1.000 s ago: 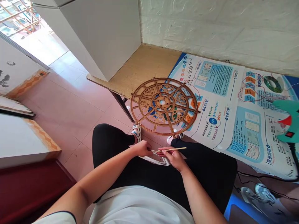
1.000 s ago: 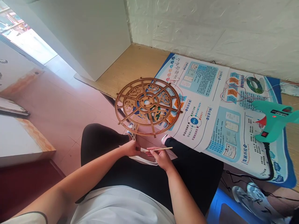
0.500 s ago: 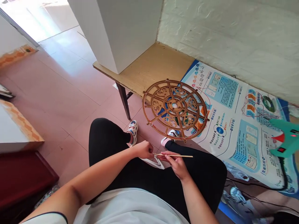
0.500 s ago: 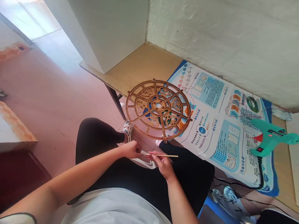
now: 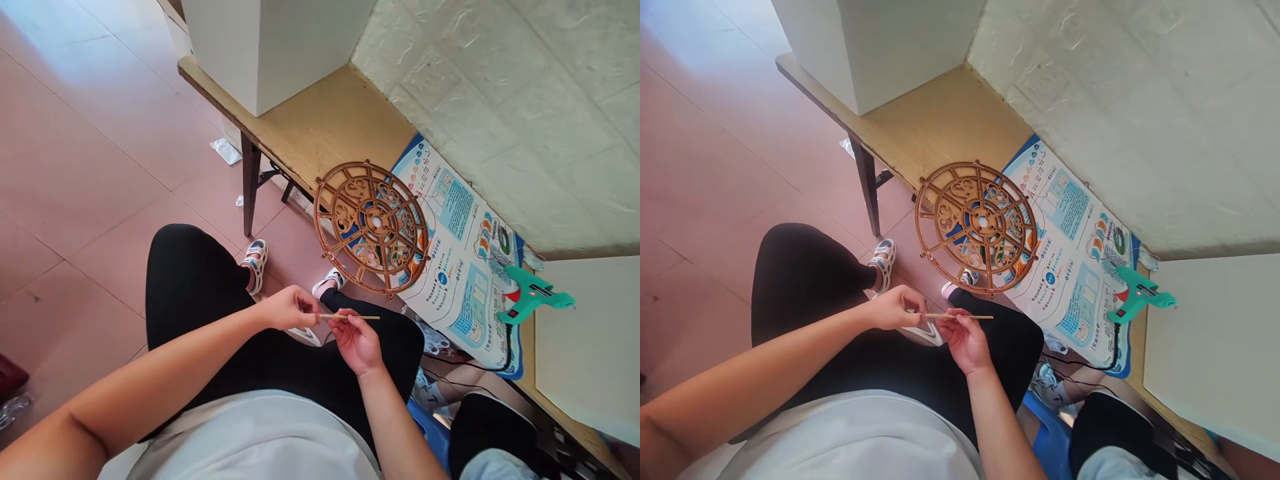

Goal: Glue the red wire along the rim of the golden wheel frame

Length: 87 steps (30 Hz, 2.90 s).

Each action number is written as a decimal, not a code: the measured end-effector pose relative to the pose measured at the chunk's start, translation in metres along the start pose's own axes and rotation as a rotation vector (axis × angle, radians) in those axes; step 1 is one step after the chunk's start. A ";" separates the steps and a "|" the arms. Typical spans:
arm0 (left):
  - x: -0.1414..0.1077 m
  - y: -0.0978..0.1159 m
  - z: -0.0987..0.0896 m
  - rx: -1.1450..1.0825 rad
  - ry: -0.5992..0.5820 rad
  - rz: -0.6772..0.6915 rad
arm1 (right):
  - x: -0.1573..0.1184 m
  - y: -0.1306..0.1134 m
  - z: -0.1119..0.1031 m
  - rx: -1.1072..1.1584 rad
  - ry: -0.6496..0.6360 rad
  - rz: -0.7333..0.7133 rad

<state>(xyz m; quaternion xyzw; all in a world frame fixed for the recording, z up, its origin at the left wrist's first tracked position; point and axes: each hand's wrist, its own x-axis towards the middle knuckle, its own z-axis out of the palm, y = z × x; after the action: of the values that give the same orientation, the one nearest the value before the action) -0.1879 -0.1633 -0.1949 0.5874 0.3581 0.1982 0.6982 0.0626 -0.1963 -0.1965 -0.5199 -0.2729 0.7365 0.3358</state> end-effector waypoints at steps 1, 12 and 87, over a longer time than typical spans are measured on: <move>-0.004 0.005 0.000 -0.026 0.044 0.028 | -0.003 -0.004 0.006 0.016 0.008 -0.009; -0.053 0.083 0.019 -0.095 0.485 0.183 | -0.046 -0.063 0.061 0.125 -0.050 -0.208; -0.026 0.111 0.076 0.502 0.515 0.207 | -0.048 -0.047 0.007 0.338 -0.065 -0.119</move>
<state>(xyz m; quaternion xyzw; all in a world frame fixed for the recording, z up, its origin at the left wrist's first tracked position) -0.1340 -0.2076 -0.0773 0.7044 0.4980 0.3152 0.3957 0.0764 -0.2045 -0.1315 -0.4150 -0.1862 0.7671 0.4525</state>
